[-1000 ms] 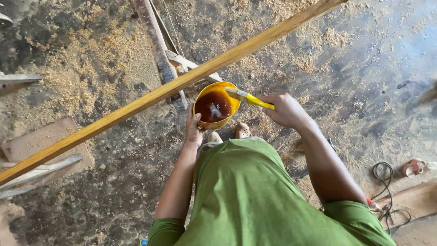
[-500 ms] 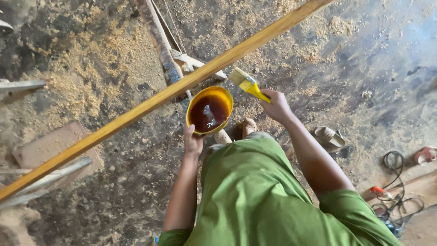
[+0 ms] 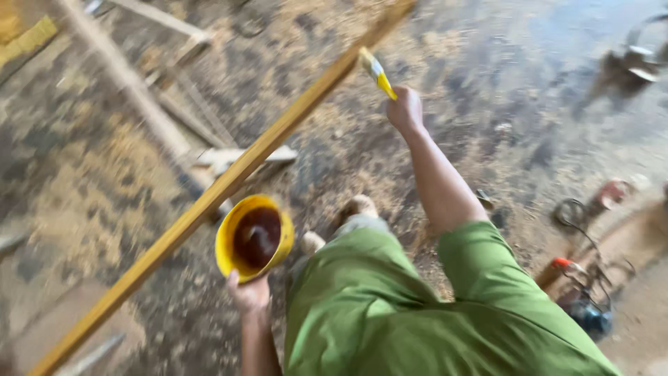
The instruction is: The person applies a dark liquid finish to a long wooden plank using a paintbrush. They repeatedly dip the brush into a yellow container and stroke the liquid along the plank's length, then flip the plank to coat the other side.
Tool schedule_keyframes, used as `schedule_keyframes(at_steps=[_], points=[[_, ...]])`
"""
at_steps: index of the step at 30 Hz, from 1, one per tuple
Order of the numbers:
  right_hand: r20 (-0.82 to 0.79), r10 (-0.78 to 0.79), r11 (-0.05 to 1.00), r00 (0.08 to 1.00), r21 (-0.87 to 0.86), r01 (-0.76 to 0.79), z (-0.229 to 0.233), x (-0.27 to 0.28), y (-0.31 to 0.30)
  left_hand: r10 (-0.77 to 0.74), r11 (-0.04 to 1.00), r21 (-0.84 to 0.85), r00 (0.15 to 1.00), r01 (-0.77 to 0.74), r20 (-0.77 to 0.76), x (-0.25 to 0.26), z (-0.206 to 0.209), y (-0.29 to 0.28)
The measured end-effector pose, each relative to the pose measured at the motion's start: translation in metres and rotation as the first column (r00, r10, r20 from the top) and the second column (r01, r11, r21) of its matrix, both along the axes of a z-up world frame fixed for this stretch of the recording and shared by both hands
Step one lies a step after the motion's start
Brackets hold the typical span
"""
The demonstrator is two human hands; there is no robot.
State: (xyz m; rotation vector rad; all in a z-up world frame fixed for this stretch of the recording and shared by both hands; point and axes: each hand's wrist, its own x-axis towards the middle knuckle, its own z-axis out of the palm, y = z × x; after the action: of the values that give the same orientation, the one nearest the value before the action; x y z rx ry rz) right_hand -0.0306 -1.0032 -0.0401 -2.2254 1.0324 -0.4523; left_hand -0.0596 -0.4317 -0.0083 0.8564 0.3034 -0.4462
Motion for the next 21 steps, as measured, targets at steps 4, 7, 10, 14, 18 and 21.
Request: schedule_keyframes(at_steps=[4,7,10,14,18,21], points=[[0.133,-0.302,0.952,0.944,0.1,0.291,-0.025,0.01,-0.093,-0.066,0.998,0.002,0.988,0.066,0.142,0.003,0.037,-0.071],[-0.002,-0.341,0.916,0.94,0.223,0.332,-0.039,0.041,-0.093,-0.06,0.998,-0.009,0.995,0.061,0.083,-0.001,0.051,-0.116],[-0.166,-0.194,0.864,0.967,0.438,0.249,-0.043,0.042,-0.052,-0.085,0.991,-0.093,0.993,0.093,0.083,0.002,0.047,-0.153],[-0.049,0.251,0.903,0.967,0.372,-0.216,-0.035,0.001,0.046,-0.081,0.991,-0.105,0.997,0.083,0.018,0.002,0.026,-0.175],[-0.113,0.365,0.861,0.924,0.419,-0.289,-0.027,0.002,0.043,-0.127,0.987,-0.095,0.992,0.127,0.0,0.005,0.01,-0.184],[-0.227,0.264,0.925,0.937,0.336,-0.179,-0.036,0.023,-0.031,-0.118,0.989,-0.094,0.993,0.118,0.005,0.003,0.014,-0.183]])
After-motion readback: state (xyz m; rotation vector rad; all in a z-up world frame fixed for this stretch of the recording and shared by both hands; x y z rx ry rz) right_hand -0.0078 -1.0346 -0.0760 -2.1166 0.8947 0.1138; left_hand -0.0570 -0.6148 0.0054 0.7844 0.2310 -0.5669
